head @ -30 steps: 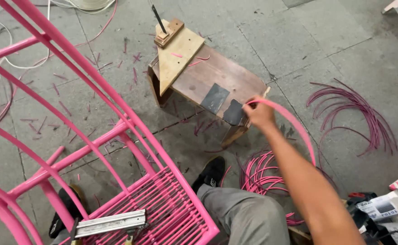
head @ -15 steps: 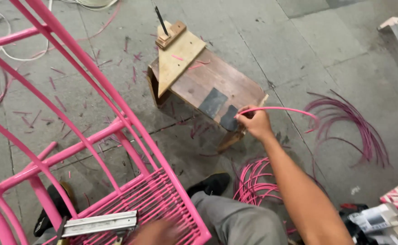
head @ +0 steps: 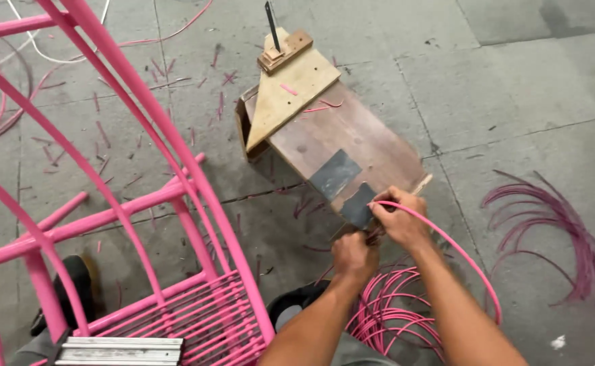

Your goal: Weaving the seat of a pink chair frame using plastic cord and a staple gun.

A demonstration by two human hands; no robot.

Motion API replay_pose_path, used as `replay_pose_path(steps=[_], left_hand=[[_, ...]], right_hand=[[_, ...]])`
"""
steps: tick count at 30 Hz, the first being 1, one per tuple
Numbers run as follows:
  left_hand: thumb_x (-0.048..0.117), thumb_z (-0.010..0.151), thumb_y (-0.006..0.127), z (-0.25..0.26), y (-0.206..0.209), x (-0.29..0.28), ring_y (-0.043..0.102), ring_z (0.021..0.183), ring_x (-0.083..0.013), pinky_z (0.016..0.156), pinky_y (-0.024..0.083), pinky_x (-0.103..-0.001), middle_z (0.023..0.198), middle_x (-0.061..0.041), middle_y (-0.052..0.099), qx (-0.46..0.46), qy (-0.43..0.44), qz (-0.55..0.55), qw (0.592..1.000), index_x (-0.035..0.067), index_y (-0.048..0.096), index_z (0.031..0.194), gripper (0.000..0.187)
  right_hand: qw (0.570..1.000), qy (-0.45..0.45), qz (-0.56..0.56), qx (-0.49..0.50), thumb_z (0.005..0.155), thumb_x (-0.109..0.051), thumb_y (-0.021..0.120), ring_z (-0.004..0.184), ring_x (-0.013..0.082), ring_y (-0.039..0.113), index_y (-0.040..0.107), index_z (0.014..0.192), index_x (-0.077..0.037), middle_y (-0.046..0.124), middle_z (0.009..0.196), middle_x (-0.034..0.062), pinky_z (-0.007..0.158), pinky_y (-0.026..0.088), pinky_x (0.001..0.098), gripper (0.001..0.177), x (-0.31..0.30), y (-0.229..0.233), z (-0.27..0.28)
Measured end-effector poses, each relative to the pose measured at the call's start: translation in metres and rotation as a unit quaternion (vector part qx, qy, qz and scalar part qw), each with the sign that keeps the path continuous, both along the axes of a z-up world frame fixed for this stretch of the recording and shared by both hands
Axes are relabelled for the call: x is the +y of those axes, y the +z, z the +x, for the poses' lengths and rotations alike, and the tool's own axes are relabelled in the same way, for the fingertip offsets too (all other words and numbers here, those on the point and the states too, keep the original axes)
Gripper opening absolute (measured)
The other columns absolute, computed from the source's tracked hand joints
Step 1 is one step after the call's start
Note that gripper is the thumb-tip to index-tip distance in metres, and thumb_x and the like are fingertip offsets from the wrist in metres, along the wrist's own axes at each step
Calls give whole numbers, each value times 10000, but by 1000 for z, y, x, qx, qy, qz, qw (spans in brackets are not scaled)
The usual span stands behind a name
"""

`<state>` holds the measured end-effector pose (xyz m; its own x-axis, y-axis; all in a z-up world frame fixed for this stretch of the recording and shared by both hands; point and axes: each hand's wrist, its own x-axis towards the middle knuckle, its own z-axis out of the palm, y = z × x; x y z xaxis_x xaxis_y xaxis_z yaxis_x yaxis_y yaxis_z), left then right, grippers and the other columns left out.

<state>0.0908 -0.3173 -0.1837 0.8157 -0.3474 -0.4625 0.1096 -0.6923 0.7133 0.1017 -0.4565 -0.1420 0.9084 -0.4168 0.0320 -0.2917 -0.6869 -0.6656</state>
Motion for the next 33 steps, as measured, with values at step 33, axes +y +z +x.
replay_pose_path(steps=[33], left_hand=[[213, 790, 817, -23, 36, 128, 642, 1034, -506, 847, 516, -561, 1188, -256, 657, -40, 57, -92, 993, 22, 566, 1229, 541]], right_hand=[[997, 64, 3, -37, 845, -159, 789, 721, 209, 743, 732, 916, -37, 755, 816, 119, 665, 582, 335, 152, 116, 18, -15]])
